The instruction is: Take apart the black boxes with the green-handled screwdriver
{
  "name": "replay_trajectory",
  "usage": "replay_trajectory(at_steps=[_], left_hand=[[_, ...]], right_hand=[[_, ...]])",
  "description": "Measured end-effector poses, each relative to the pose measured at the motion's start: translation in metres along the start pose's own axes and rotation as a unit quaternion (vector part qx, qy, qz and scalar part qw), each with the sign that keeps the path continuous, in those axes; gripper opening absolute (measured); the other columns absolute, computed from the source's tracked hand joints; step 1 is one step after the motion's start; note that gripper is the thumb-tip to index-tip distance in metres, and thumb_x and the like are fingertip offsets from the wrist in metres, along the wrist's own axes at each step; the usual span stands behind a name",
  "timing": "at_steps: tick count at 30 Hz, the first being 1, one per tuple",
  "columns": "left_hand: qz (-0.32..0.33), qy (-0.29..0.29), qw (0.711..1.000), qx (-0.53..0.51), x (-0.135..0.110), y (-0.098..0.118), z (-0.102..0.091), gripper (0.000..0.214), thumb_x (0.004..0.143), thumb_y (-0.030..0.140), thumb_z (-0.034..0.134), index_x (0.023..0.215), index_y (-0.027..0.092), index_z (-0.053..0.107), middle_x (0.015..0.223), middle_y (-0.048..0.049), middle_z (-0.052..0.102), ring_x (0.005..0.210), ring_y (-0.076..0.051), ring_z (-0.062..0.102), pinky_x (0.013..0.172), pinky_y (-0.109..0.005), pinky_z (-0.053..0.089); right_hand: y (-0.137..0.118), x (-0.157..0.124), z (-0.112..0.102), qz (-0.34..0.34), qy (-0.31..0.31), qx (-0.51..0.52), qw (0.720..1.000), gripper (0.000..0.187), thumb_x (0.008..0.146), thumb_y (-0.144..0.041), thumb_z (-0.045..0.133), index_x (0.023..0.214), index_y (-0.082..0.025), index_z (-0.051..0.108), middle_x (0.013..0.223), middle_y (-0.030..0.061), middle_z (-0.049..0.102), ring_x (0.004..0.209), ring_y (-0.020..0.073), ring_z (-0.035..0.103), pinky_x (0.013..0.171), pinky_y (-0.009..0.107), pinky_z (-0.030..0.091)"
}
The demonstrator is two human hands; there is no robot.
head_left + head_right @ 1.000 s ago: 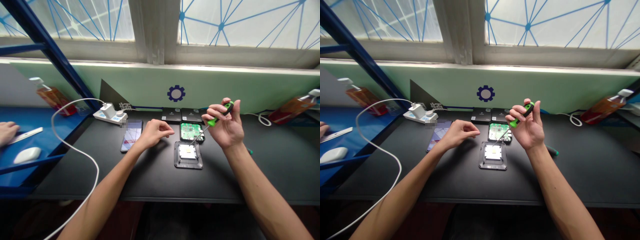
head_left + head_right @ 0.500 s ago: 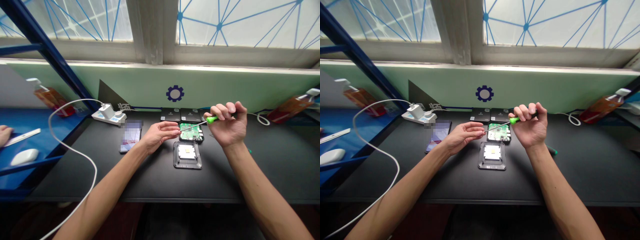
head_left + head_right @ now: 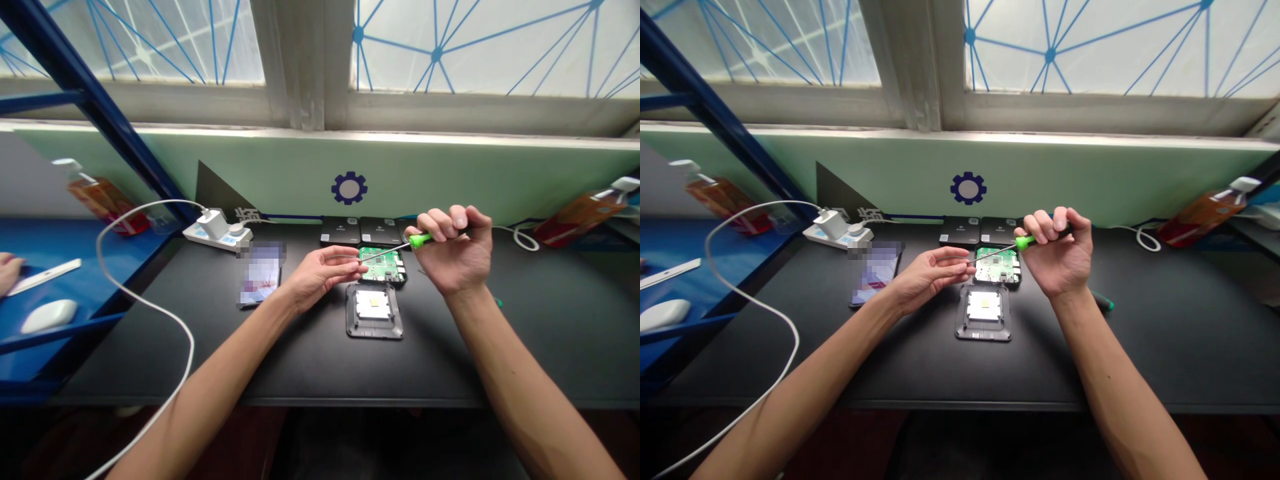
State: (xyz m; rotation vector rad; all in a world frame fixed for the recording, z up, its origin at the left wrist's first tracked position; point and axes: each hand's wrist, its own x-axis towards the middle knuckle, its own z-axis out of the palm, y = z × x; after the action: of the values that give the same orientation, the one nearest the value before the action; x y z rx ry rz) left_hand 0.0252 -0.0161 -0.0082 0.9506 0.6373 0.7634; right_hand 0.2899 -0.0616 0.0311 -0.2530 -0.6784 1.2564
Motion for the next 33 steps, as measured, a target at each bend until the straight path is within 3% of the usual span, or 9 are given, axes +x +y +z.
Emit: replay_trajectory(at_steps=[6, 10, 14, 17, 21, 26, 30, 33], left_hand=[[-0.003, 0.010, 1.000, 0.013, 0.000, 0.002, 0.001, 0.034, 0.088, 0.010, 0.095, 0.118, 0.007, 0.078, 0.108, -0.0170, 0.086, 0.102, -0.024, 0.088, 0.095, -0.031, 0.070], [-0.001, 0.014, 0.999, 0.029, 0.000, 0.002, 0.000, 0.045, 0.081, 0.017, 0.103, 0.117, 0.008, 0.077, 0.105, -0.0174, 0.087, 0.098, -0.025, 0.088, 0.090, -0.031, 0.069], [0.014, 0.019, 0.996, 0.082, -0.001, 0.002, -0.001, 0.060, 0.073, 0.028, 0.109, 0.118, 0.009, 0.075, 0.101, -0.0173, 0.088, 0.095, -0.027, 0.088, 0.083, -0.032, 0.068], [0.040, 0.010, 0.989, 0.144, -0.002, 0.005, -0.002, 0.060, 0.075, 0.036, 0.108, 0.118, 0.011, 0.075, 0.097, -0.0158, 0.088, 0.086, -0.026, 0.087, 0.073, -0.030, 0.066], [0.064, -0.019, 0.970, 0.233, -0.003, 0.013, -0.007, 0.078, 0.078, 0.041, 0.105, 0.141, 0.016, 0.068, 0.104, -0.0153, 0.088, 0.068, -0.021, 0.082, 0.055, -0.024, 0.058], [0.074, -0.075, 0.954, 0.279, -0.005, 0.022, -0.009, 0.097, 0.078, 0.039, 0.104, 0.158, 0.018, 0.054, 0.099, -0.0122, 0.088, 0.053, -0.014, 0.070, 0.048, -0.021, 0.055], [0.060, -0.109, 0.936, 0.329, -0.009, 0.020, -0.005, 0.095, 0.079, 0.035, 0.102, 0.159, 0.017, 0.056, 0.095, -0.0117, 0.087, 0.048, -0.011, 0.063, 0.041, -0.017, 0.045], [0.045, -0.135, 0.923, 0.356, -0.011, 0.015, -0.003, 0.093, 0.080, 0.035, 0.101, 0.159, 0.019, 0.056, 0.097, -0.0116, 0.088, 0.047, -0.010, 0.062, 0.040, -0.017, 0.041]], right_hand=[[0.001, 0.000, -0.001, 0.007, -0.013, 0.018, 1.000, 0.064, 0.088, -0.029, 0.088, 0.073, -0.022, 0.026, 0.068, -0.0073, 0.037, 0.065, 0.0120, 0.042, 0.082, 0.033, 0.060], [0.001, 0.001, -0.001, 0.005, -0.016, 0.011, 1.000, 0.066, 0.088, -0.030, 0.088, 0.073, -0.021, 0.024, 0.067, -0.0069, 0.036, 0.065, 0.0128, 0.041, 0.081, 0.033, 0.061], [0.000, 0.001, -0.002, 0.002, -0.015, 0.012, 1.000, 0.068, 0.087, -0.029, 0.088, 0.073, -0.021, 0.023, 0.067, -0.0071, 0.036, 0.063, 0.0128, 0.041, 0.081, 0.033, 0.061], [0.000, 0.000, -0.001, 0.006, -0.018, 0.024, 1.000, 0.067, 0.088, -0.028, 0.088, 0.073, -0.021, 0.023, 0.067, -0.0075, 0.036, 0.063, 0.0122, 0.042, 0.080, 0.034, 0.061], [0.002, 0.000, 0.001, 0.021, -0.029, 0.038, 0.999, 0.070, 0.089, -0.027, 0.090, 0.073, -0.021, 0.022, 0.065, -0.0081, 0.036, 0.062, 0.0116, 0.041, 0.077, 0.032, 0.059], [0.003, -0.002, 0.007, 0.046, -0.050, 0.001, 0.998, 0.072, 0.090, -0.031, 0.092, 0.073, -0.021, 0.023, 0.064, -0.0075, 0.032, 0.060, 0.0120, 0.037, 0.073, 0.029, 0.056], [0.006, -0.007, 0.020, 0.082, -0.092, -0.077, 0.989, 0.059, 0.091, -0.042, 0.093, 0.071, -0.023, 0.041, 0.068, -0.0065, 0.033, 0.061, 0.0138, 0.035, 0.069, 0.029, 0.053], [0.013, -0.011, 0.034, 0.112, -0.141, -0.121, 0.976, 0.042, 0.098, -0.056, 0.081, 0.079, -0.023, 0.062, 0.073, -0.0027, 0.043, 0.067, 0.0167, 0.043, 0.070, 0.032, 0.052]])
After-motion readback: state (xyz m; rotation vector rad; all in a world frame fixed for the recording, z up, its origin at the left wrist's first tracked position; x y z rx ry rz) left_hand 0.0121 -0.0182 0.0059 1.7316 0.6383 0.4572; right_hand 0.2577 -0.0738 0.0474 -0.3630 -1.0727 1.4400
